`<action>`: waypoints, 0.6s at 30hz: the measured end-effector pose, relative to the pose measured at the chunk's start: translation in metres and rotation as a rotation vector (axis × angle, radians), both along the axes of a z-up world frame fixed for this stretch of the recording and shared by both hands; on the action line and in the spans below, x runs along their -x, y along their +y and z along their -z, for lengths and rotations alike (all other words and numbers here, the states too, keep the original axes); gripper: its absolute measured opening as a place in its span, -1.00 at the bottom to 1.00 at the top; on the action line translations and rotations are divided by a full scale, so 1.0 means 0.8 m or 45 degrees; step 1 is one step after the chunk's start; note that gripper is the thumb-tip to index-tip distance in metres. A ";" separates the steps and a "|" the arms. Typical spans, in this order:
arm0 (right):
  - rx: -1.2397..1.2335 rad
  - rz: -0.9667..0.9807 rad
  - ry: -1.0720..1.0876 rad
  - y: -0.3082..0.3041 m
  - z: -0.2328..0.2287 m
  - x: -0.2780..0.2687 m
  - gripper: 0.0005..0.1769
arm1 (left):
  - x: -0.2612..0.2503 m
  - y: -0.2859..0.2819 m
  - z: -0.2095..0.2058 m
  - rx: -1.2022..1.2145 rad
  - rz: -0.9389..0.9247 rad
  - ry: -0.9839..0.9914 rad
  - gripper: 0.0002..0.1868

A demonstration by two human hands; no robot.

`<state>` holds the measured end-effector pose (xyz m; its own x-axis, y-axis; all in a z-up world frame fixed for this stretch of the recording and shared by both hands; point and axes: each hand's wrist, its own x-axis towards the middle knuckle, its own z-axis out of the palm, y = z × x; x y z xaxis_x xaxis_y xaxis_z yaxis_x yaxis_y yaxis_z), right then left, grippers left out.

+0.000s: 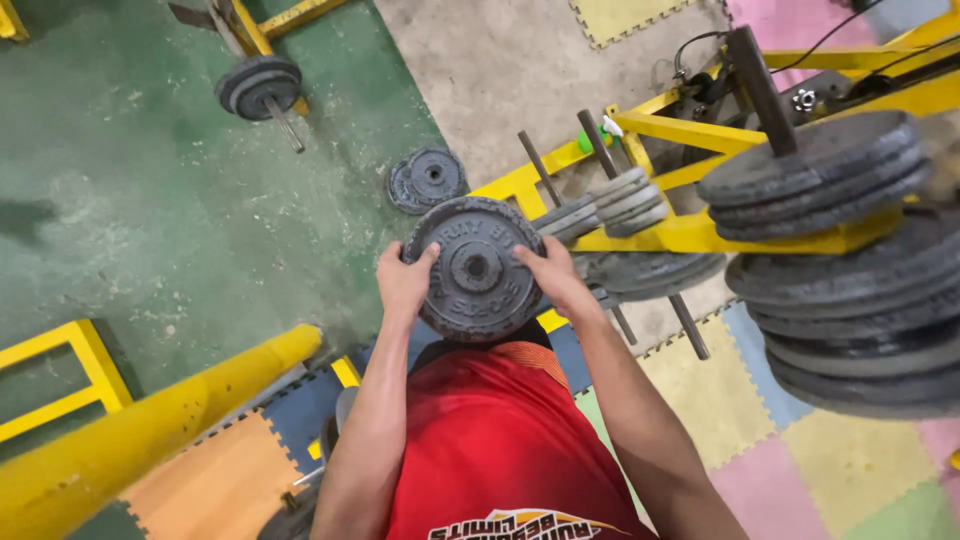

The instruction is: The person is cleaning a weight plate with a cloth and organizing weight plates by moving them between racks in a gym.

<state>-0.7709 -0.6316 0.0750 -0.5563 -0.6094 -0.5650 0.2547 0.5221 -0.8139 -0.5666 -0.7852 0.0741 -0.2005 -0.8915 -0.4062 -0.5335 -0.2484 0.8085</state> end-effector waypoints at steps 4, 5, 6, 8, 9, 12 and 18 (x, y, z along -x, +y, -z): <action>0.025 0.027 -0.023 -0.023 0.012 0.024 -0.51 | 0.030 -0.041 0.004 0.087 0.106 -0.013 -0.53; 0.038 0.022 0.002 -0.032 0.023 0.038 -0.53 | 0.041 -0.053 0.005 0.120 0.136 0.057 -0.56; 0.051 0.018 0.026 -0.041 0.033 0.053 -0.55 | 0.053 -0.065 0.005 0.153 0.166 0.127 -0.58; 0.101 0.054 0.017 -0.047 0.034 0.062 -0.56 | 0.080 -0.088 -0.004 0.132 0.200 0.113 -0.58; 0.156 0.089 0.019 -0.049 0.035 0.071 -0.57 | 0.099 -0.099 -0.007 0.117 0.232 0.110 -0.58; -0.036 0.089 0.379 -0.064 0.011 0.096 -0.59 | 0.148 -0.125 0.021 0.016 0.259 0.033 -0.54; -0.127 0.325 0.313 -0.093 0.010 0.161 -0.63 | 0.254 -0.164 0.061 0.109 0.363 0.096 -0.52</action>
